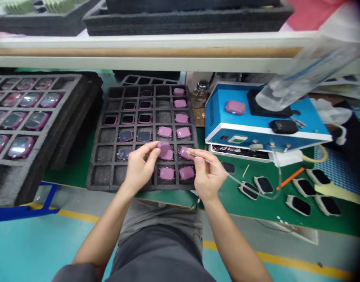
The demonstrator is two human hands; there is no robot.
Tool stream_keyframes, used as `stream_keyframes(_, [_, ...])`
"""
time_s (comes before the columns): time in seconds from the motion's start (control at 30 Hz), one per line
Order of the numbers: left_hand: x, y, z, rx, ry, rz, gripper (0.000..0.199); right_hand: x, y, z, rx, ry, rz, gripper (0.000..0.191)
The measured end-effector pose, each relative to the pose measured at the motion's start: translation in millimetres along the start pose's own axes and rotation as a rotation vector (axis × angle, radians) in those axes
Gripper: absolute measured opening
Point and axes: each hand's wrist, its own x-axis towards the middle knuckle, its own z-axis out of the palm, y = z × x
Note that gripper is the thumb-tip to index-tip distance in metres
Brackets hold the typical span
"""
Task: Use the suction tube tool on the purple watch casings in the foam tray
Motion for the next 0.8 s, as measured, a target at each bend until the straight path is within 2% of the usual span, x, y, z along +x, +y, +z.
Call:
stream_keyframes(0.1, [-7, 5, 32.8, -0.258, -0.041, -0.082, 0.029, 2, 2, -2, -0.036, -0.031, -0.014, 0.014])
stream_keyframes(0.2, [-10, 6, 48.4, -0.304, -0.05, -0.089, 0.029, 3, 2, -3, -0.044, -0.077, -0.022, 0.015])
stream_keyframes(0.4, [-11, 4, 46.4, -0.268, -0.052, -0.075, 0.028, 5, 2, -5, -0.101, -0.142, 0.009, 0.016])
stream_keyframes(0.8, [-13, 5, 47.5, -0.29, -0.051, -0.067, 0.025, 6, -1, -4, -0.071, -0.132, 0.02, 0.018])
